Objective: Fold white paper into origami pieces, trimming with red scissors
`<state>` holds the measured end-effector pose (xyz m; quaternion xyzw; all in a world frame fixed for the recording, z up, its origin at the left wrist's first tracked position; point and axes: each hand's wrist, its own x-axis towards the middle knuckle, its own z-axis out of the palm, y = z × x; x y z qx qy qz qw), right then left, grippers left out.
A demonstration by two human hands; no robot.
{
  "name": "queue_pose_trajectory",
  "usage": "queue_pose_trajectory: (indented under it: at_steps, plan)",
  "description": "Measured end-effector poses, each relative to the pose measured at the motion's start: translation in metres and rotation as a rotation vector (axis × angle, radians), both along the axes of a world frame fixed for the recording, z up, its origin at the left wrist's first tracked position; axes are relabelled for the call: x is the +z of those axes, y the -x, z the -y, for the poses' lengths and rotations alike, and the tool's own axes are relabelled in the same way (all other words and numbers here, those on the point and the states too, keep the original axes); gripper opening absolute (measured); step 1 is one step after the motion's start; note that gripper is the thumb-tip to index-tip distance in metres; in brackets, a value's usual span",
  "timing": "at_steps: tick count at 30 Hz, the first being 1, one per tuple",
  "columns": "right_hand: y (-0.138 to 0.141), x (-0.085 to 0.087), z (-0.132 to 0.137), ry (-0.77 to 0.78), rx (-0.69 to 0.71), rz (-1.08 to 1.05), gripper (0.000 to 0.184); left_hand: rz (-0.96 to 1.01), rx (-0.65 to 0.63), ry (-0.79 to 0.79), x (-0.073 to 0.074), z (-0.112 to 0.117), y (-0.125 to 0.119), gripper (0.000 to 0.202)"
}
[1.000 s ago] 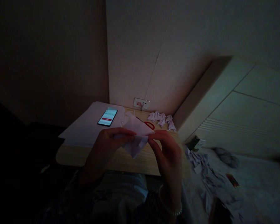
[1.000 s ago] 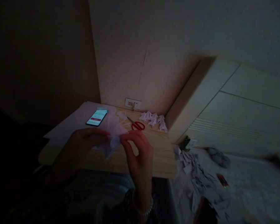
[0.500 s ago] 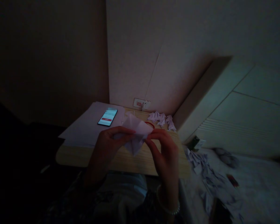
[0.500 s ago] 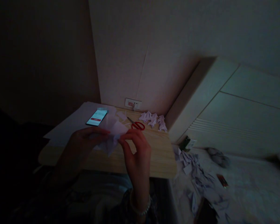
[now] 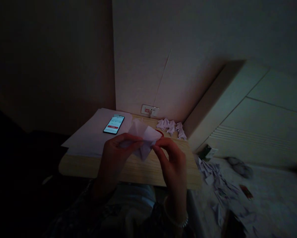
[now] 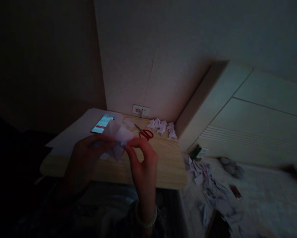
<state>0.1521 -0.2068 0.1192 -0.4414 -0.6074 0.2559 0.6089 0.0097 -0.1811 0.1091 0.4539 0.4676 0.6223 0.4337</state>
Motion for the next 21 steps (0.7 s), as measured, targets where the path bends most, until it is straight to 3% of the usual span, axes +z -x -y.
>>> queue_pose_trajectory:
  at_steps: [6,12,14,18,21]
  plan:
    - [0.002,-0.003,-0.002,0.07,0.004,-0.053,0.005,-0.023,0.048,-0.023,-0.003,-0.002,-0.003,0.008]
    - [-0.008,-0.011,-0.012,0.041,-0.016,0.072,0.004,0.011,-0.103,0.018,-0.001,-0.009,0.001,0.053]
    - [-0.011,-0.014,-0.019,0.051,-0.028,0.103,0.003,-0.044,-0.138,0.022,-0.004,-0.016,0.002,0.047]
    - [-0.015,-0.021,-0.041,0.09,0.002,0.091,0.005,-0.2,-0.133,-0.066,-0.015,-0.041,-0.003,0.015]
    - [-0.018,-0.028,-0.067,0.135,0.058,0.084,0.01,-0.307,-0.125,-0.107,-0.025,-0.065,-0.008,0.007]
